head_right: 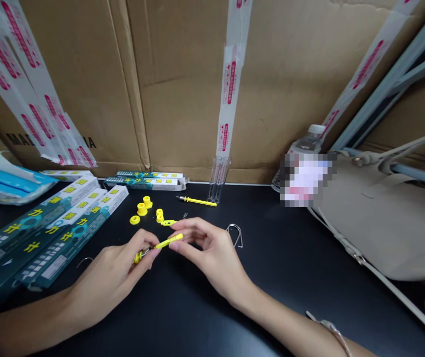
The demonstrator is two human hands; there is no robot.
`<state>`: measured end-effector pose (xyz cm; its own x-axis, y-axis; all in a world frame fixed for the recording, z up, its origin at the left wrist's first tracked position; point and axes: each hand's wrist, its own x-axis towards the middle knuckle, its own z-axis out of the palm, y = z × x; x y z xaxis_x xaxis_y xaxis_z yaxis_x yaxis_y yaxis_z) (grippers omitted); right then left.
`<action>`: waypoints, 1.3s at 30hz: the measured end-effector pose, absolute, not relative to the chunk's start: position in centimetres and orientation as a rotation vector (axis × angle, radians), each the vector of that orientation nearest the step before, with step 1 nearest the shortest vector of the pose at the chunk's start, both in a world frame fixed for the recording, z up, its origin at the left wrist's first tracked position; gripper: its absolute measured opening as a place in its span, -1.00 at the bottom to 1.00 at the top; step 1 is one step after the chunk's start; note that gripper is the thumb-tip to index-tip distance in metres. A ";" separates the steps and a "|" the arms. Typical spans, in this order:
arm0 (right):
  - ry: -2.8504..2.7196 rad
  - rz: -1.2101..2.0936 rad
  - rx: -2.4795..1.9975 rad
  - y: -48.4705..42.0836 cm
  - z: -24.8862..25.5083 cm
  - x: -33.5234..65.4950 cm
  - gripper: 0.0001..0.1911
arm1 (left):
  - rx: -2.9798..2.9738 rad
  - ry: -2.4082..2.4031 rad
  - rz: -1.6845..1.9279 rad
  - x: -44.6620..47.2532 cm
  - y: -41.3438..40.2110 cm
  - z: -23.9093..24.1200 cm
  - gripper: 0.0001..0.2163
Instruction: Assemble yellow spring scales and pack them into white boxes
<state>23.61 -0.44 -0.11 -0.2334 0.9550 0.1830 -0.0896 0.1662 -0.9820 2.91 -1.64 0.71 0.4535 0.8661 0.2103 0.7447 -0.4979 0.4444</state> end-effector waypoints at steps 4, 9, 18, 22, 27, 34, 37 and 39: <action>-1.308 1.425 -0.913 -0.2 -0.2 23.3 -0.73 | 2.388 1.349 0.634 2.8 -1.8 0.6 -0.89; -1.241 1.600 -0.828 0.0 -0.4 23.1 -0.80 | 2.356 1.268 0.721 2.8 -1.8 0.3 -0.95; -1.190 1.610 -0.755 -0.2 -0.1 22.8 -0.83 | 2.189 1.431 0.758 3.0 -1.8 0.4 -0.87; -1.103 1.456 -0.817 0.4 0.1 23.7 -0.79 | 2.223 1.473 0.749 2.9 -1.8 0.3 -0.82; -1.015 1.324 -0.890 1.1 0.7 24.8 -0.74 | 2.306 1.411 0.824 2.9 -1.7 -0.1 -0.75; -0.904 1.215 -0.871 2.0 1.2 25.6 -0.73 | 2.390 1.381 0.894 2.7 -1.5 -0.4 -0.74; -0.868 1.251 -0.893 2.2 1.0 25.7 -0.74 | 2.345 1.352 0.870 2.6 -1.5 -0.6 -0.65; -0.856 1.285 -0.900 2.3 0.9 25.7 -0.72 | 2.314 1.331 0.865 2.6 -1.6 -0.6 -0.62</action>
